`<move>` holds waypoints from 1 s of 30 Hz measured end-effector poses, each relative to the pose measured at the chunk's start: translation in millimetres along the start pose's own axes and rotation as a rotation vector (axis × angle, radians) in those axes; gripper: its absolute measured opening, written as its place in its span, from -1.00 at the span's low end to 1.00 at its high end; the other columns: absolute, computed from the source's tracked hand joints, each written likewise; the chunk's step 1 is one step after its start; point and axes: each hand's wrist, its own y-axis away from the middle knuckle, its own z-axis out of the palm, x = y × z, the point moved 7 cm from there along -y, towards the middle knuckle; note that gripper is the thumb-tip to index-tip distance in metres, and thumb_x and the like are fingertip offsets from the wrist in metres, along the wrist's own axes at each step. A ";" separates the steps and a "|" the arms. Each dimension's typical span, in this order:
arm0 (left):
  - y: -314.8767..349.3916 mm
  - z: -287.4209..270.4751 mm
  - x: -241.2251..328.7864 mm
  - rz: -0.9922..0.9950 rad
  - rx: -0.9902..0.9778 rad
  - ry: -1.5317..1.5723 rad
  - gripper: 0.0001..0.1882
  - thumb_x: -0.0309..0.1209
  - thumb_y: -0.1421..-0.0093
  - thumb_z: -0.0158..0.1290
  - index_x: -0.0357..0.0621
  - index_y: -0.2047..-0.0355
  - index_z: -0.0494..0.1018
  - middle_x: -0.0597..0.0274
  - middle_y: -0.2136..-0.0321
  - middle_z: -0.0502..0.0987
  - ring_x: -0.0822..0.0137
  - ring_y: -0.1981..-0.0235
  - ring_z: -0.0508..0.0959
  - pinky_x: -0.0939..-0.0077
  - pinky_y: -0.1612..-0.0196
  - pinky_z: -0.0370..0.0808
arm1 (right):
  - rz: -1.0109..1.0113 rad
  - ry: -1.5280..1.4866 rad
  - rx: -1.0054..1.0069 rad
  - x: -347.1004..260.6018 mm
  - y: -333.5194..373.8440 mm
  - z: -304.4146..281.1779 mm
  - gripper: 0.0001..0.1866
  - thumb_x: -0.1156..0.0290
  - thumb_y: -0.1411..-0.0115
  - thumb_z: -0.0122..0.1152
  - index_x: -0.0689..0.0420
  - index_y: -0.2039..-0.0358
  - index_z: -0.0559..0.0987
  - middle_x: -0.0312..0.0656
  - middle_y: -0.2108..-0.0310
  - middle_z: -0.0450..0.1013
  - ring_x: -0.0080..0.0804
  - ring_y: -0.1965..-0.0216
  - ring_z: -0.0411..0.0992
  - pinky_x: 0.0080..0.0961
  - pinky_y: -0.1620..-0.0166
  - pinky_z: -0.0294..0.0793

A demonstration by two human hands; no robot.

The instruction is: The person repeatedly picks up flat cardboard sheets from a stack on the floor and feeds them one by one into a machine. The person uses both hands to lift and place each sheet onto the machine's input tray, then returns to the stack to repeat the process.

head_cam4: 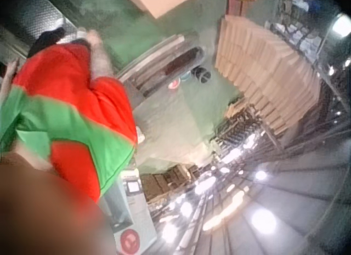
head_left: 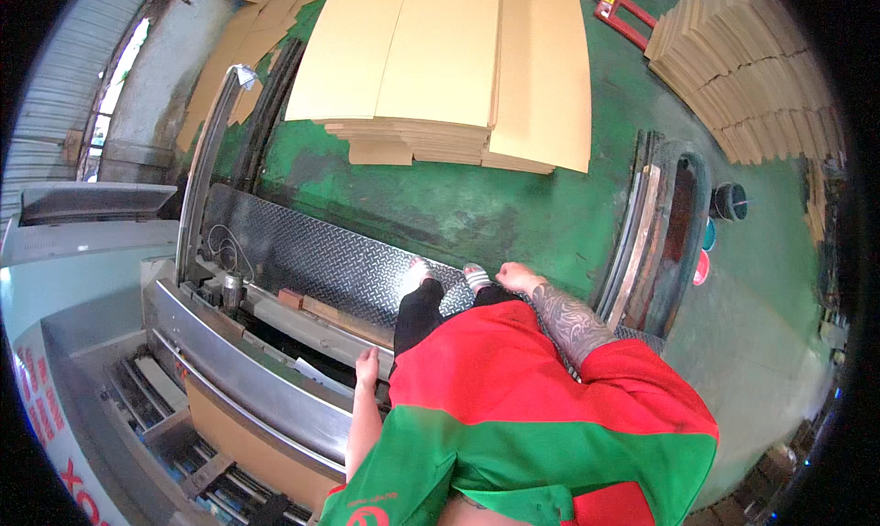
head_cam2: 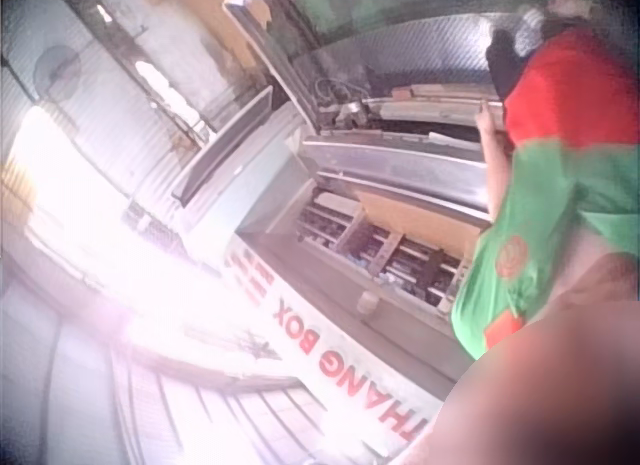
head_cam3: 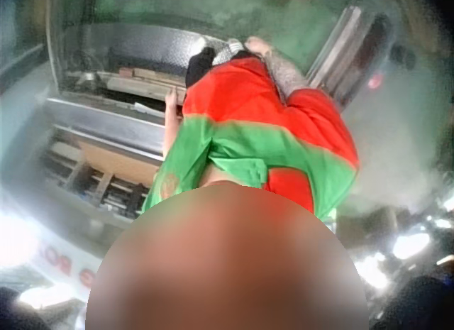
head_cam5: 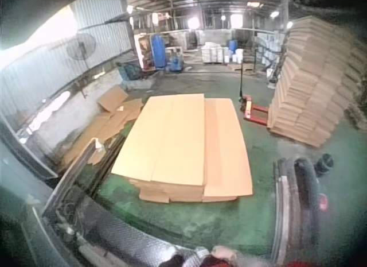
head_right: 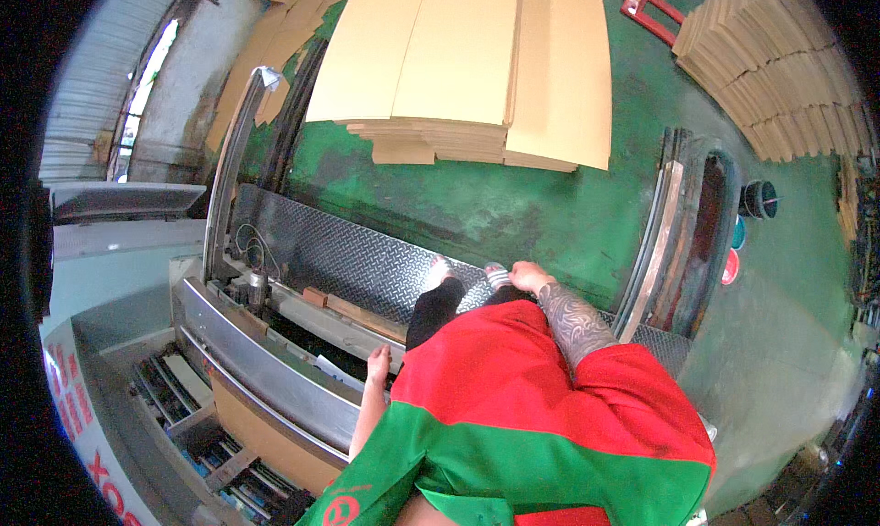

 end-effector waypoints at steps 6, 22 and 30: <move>-60.7 5.6 30.0 0.016 -0.122 -0.011 -0.54 -0.10 -0.40 0.12 -0.30 0.02 0.63 0.22 0.28 0.67 0.41 0.28 0.58 0.41 0.19 0.52 | 0.054 -0.046 0.049 -28.5 -4.7 -8.2 -0.56 0.06 -0.31 0.16 0.14 0.05 0.69 0.08 0.01 0.62 0.08 -0.06 0.57 -0.06 -0.11 0.55; -229.1 13.0 38.0 0.185 0.016 -0.086 -0.43 0.00 -0.31 0.08 -0.28 -0.05 0.58 -0.27 0.03 0.64 -0.24 0.00 0.62 0.02 -0.08 0.54 | -0.031 0.117 0.105 -92.6 -47.0 -101.4 -0.55 0.09 -0.35 0.20 0.21 -0.03 0.61 0.06 0.02 0.62 -0.01 -0.06 0.58 -0.16 -0.14 0.54; -201.3 105.6 135.8 0.230 0.253 0.162 -0.37 0.00 -0.52 -0.13 -0.17 -0.40 0.29 -0.23 -0.44 0.17 -0.13 -0.48 0.16 0.09 -0.50 0.11 | -0.030 0.544 0.021 -34.4 -196.3 -94.4 -0.46 0.07 -0.34 0.22 0.19 -0.18 0.54 0.16 -0.26 0.43 0.02 -0.28 0.42 -0.18 -0.33 0.39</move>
